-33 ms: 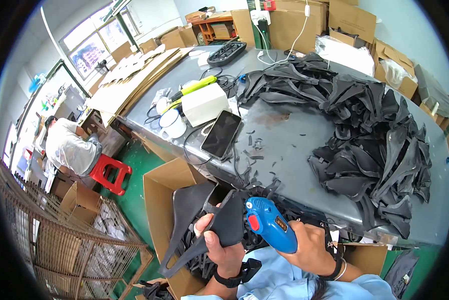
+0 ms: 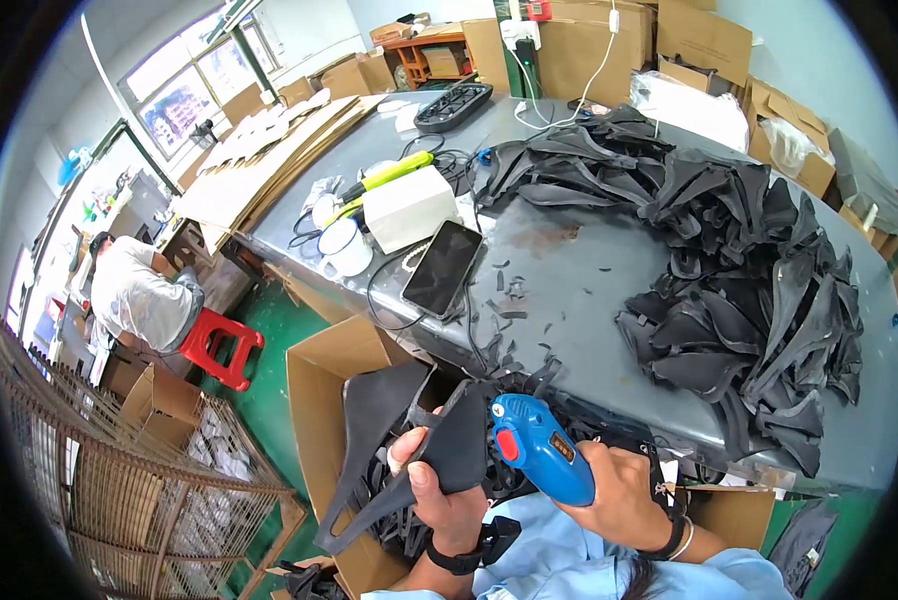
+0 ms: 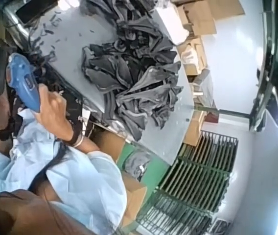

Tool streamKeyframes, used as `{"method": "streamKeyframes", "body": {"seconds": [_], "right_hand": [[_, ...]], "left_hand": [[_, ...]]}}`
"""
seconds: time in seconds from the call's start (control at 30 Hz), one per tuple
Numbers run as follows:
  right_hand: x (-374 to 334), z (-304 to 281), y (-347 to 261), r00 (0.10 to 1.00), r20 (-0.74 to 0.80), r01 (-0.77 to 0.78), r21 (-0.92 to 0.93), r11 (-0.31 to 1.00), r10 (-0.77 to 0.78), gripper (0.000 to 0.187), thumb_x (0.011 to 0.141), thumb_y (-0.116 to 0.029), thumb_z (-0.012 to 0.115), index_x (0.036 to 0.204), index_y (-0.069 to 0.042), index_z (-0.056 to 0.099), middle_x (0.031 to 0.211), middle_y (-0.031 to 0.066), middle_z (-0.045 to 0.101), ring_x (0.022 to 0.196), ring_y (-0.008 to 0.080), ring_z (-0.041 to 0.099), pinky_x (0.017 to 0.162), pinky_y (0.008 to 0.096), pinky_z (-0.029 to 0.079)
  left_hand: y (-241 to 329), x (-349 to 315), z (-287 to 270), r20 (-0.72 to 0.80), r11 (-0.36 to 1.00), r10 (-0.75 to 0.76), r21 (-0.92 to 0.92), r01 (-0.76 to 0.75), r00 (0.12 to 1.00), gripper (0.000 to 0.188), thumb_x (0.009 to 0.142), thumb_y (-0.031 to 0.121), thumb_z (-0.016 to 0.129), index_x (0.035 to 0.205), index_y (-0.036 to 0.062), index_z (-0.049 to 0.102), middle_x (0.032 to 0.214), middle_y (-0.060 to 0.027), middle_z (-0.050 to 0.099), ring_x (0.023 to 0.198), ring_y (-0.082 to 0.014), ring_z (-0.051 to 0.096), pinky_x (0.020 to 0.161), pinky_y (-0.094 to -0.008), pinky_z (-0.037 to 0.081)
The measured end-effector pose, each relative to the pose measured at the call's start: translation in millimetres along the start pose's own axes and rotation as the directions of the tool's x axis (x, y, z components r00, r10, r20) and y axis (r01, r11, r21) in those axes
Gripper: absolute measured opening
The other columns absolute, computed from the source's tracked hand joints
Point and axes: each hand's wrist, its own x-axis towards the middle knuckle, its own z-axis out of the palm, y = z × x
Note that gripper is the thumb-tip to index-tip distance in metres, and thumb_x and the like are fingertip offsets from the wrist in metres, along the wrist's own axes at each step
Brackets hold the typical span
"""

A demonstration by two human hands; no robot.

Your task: The person uses a blue electric cutter to trim excess material from the edges of black foam components, picking pieces from a box and placing the finished items onto a pile on the workbench. They periodically clear the workspace by pushing scraps aside before continuing to trim more components.

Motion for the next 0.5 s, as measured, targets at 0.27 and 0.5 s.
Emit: {"method": "streamKeyframes", "body": {"seconds": [0.27,0.5], "right_hand": [[1.3,-7.1,2.8,0.999,-0.011,0.052,0.025,0.998,-0.052,0.046,0.063,-0.014,0.077,0.099,0.002,0.052,0.061,0.0112,0.058,0.051,0.0273,0.059,0.049,0.0349,0.046],[-10.3,-10.1,15.6,0.996,0.074,0.054,-0.083,0.995,-0.048,0.048,0.062,-0.013,0.076,0.101,0.002,0.051,0.064,0.0101,0.058,0.054,0.0273,0.059,0.052,0.035,0.045]], "left_hand": [[18.5,8.4,-23.5,0.108,0.94,-0.118,0.333,0.076,0.987,0.041,0.086,0.037,0.054,0.108,0.0021,0.049,0.103,-0.0163,0.058,0.095,-0.024,0.059,0.085,-0.0345,0.048],[60.0,37.1,-7.1,-0.022,0.9,-0.378,0.226,0.373,0.926,0.036,0.076,0.018,0.057,0.103,-0.0045,0.053,0.101,-0.0209,0.061,0.09,-0.025,0.061,0.082,-0.0339,0.05]]}}
